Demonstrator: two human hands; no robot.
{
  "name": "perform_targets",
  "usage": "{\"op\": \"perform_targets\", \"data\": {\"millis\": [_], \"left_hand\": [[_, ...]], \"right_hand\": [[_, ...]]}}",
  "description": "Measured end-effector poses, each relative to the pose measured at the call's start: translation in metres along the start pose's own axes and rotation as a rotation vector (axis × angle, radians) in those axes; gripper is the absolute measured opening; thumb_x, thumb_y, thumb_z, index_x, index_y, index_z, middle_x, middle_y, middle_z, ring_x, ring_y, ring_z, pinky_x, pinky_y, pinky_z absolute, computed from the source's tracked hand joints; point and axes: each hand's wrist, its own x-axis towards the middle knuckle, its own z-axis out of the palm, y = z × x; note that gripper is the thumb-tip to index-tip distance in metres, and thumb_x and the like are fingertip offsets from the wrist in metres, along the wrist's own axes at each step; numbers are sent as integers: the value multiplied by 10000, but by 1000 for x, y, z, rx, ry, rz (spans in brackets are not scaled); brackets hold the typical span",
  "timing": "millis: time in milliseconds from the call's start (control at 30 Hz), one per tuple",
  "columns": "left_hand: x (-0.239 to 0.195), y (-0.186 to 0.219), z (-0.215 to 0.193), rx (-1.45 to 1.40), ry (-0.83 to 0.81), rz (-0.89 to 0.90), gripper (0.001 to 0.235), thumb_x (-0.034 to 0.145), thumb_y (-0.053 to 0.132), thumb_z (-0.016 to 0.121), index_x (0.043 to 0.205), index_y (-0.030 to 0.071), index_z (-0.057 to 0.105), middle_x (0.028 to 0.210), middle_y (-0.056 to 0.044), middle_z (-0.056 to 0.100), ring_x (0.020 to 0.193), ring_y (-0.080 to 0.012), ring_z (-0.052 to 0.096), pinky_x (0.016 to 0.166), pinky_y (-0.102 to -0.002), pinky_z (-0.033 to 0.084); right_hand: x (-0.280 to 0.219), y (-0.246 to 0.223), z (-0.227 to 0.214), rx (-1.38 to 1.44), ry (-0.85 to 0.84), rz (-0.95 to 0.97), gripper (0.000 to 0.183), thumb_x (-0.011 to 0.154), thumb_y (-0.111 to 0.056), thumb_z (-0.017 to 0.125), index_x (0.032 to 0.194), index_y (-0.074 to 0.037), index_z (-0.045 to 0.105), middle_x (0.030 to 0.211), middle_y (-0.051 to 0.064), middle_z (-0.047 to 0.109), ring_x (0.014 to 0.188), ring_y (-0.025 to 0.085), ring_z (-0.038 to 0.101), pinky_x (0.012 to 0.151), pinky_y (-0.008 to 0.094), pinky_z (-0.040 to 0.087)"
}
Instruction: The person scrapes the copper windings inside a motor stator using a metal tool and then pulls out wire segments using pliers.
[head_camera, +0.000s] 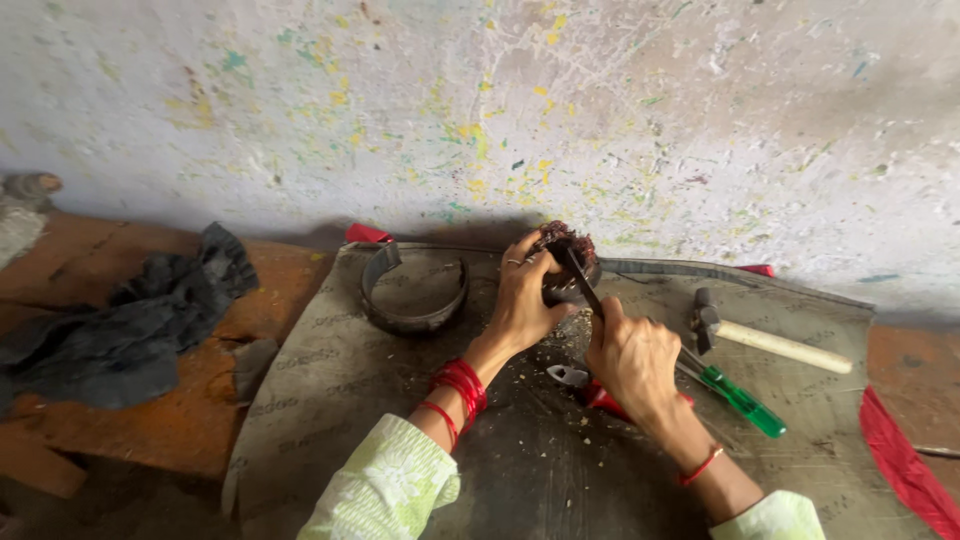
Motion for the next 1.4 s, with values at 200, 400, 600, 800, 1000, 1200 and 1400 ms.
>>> {"op": "perform_targets", "data": {"millis": [200,400,600,800,1000,1200,1400], "left_hand": [[-1,1,-7,0,-22,21,493,602,125,956,935,37,604,1468,-338,477,1438,-478,367,1153,-604,319],[1,3,0,30,14,-3,505,574,124,963,914,31,602,1433,-328,494,1417,-465,380,1145,-598,315],[-2,1,-5,-2,-12,35,494,599,146,961,930,46,608,1409,-282,541,1460,-443,387,1175,-594,319],[4,6,-6,-6,-9,6,509,589,149,968,931,19,613,1427,-355,478,1412,-470,363,1129,-609,300],[3,7,-10,7,-33,60,472,639,185,946,928,31,605,1116,-244,690,1427,-449,419,1154,-612,316],[1,-7,-9,-79,-78,33,359,737,125,851,986,39,607,1419,-328,517,1464,-467,319,1125,-606,319],[-2,-14,-3,-97,-87,-37,81,1021,126,626,1048,53,650,1599,-305,400,1520,-449,334,1214,-607,307]], "right_hand": [[-12,9,-6,36,95,-117,123,972,-206,590,932,-94,621,479,142,595,367,327,589,360,463,436],[-11,6,-2,29,1,-60,168,999,-227,563,925,-79,593,457,112,594,332,277,569,324,444,414],[-11,13,3,50,49,-92,160,988,-228,575,918,-86,594,477,116,596,351,286,562,349,450,418],[-18,20,0,98,54,-34,192,969,-276,616,892,-101,627,482,120,608,368,291,586,385,440,453],[11,9,18,131,76,-69,157,996,-232,598,962,-83,635,491,106,608,355,270,583,357,434,439],[-16,22,-3,185,87,-77,146,947,-225,643,900,-89,673,514,88,624,368,240,579,376,401,452],[-11,43,-23,484,231,124,131,1026,-150,618,1043,-59,709,512,79,564,397,169,504,397,392,390]]}}
